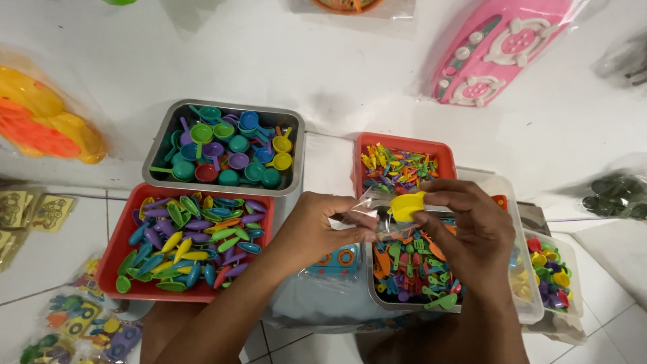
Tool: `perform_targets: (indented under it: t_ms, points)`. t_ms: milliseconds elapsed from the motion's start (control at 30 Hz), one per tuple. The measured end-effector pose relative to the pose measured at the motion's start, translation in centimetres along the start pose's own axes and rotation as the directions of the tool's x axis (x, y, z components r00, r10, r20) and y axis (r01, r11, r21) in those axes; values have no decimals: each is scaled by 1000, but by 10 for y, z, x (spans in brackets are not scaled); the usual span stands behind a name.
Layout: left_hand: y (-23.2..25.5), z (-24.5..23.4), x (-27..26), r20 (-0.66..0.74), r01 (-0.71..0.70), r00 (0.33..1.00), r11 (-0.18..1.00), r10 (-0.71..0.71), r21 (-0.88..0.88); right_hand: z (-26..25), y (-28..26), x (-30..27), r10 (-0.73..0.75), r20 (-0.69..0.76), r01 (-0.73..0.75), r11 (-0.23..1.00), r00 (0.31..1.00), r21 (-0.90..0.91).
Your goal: Sorting small colorful plastic toys from trays and placing them into small plastic bags for packaging.
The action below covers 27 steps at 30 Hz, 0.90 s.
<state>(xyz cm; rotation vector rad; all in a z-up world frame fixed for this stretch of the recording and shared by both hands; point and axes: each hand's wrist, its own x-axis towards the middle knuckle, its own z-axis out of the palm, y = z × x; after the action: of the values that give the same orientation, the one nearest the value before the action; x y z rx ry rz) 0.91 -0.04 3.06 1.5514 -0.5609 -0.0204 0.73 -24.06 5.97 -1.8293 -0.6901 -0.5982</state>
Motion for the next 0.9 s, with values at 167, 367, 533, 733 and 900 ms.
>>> perform_targets:
  t_ms: [167,367,533,733,900]
  points:
    - [-3,1,1,-11,-6,1000,1000,6,15,2,-5,3,-17,36,18,1000,999,-25]
    - [-4,-1,2,-38,-27,999,1000,28,12,-2,-10,5,31,88,-24,996,996,-88]
    - [0,0,3,-35,-52,998,999,52,2,3,-6,3,-3,37,6,998,999,-59]
    - [-2,-1,2,-41,-65,997,998,65,-1,6,-5,5,-60,-22,58,994,998,-94]
    - [-4,-1,2,-48,-58,997,998,57,-18,5,-4,2,-35,24,36,998,999,-46]
